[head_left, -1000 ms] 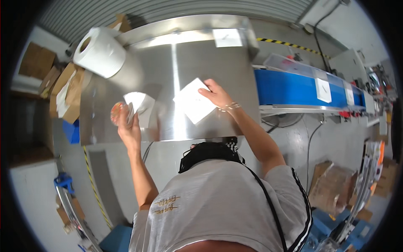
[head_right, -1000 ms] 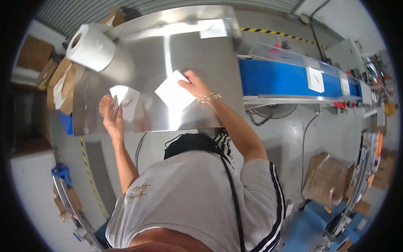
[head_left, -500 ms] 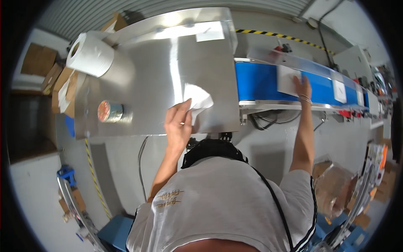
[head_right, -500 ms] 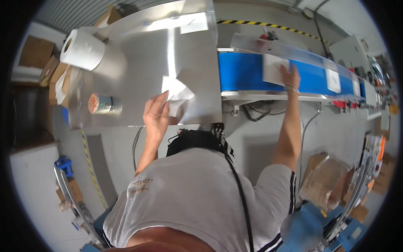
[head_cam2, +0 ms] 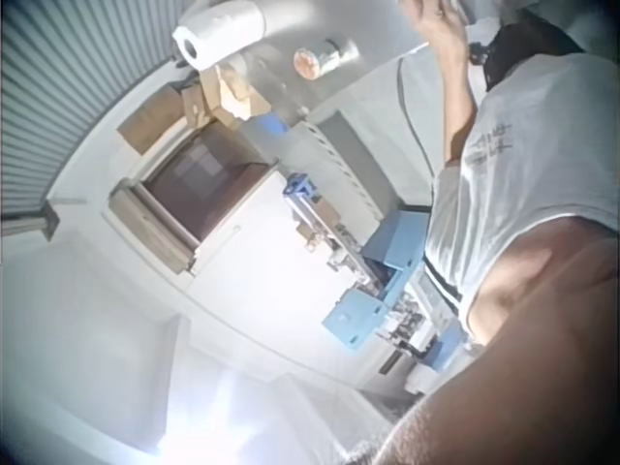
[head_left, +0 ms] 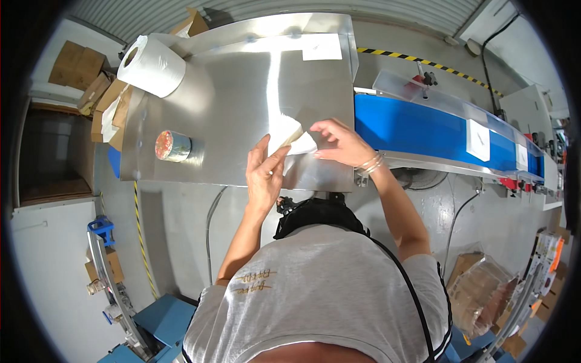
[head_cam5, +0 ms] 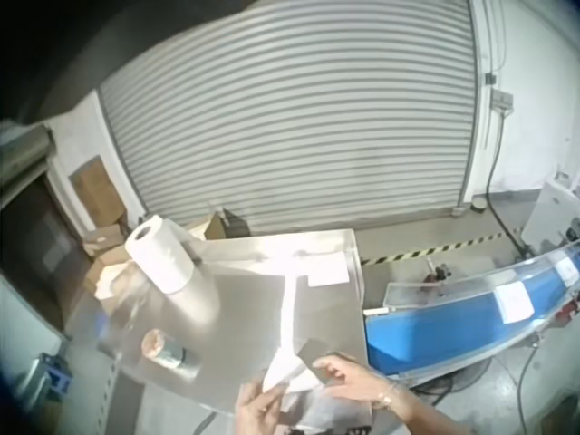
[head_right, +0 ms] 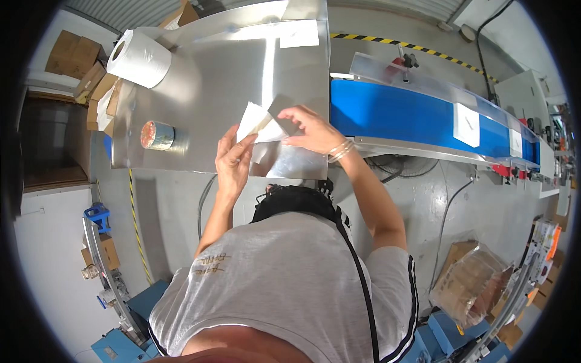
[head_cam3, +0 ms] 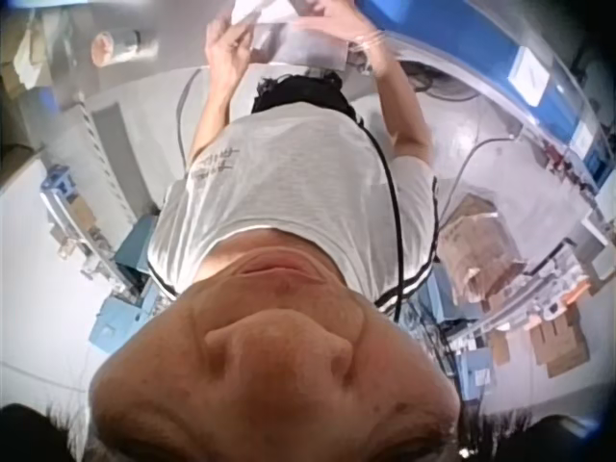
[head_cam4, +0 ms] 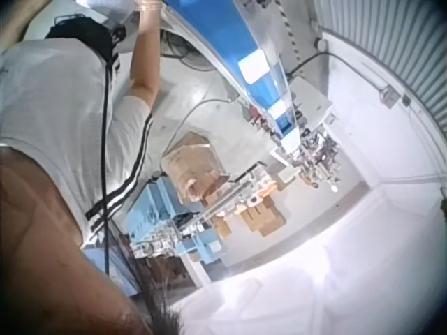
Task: Organizing and moving stacks of pleated paper products between machinery and a workbench.
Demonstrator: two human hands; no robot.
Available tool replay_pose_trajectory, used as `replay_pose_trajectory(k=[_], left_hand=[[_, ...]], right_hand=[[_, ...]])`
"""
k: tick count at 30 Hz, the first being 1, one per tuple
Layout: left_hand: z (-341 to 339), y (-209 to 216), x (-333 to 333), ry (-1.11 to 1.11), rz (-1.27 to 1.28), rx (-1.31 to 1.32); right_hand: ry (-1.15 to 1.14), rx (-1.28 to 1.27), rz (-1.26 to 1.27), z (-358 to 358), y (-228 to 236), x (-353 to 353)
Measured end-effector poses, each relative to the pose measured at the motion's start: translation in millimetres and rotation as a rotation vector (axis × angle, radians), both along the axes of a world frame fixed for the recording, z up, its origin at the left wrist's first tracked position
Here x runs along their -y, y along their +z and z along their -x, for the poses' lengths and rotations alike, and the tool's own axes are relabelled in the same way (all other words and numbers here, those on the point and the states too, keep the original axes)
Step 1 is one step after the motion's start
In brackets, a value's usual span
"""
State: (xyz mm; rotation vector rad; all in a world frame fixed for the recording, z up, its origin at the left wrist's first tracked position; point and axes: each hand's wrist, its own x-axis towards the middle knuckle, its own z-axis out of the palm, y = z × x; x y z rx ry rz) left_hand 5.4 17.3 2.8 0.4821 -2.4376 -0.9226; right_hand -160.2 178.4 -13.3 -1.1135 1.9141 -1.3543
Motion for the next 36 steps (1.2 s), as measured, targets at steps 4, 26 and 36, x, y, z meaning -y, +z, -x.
replay_pose_trajectory(k=[4,26,36], left_hand=[[5,1,3,-0.084,0.051,-0.025],[45,19,-45,-0.105,-0.056,0.070],[94,27,-93,-0.437,-0.184,0.072]], right_hand=[[0.087,-0.087,0.133,11,-30,21],[-1.027,-0.804,-0.586,161,-57,-274],[-0.049,-0.135,0.055,53,3,-123]])
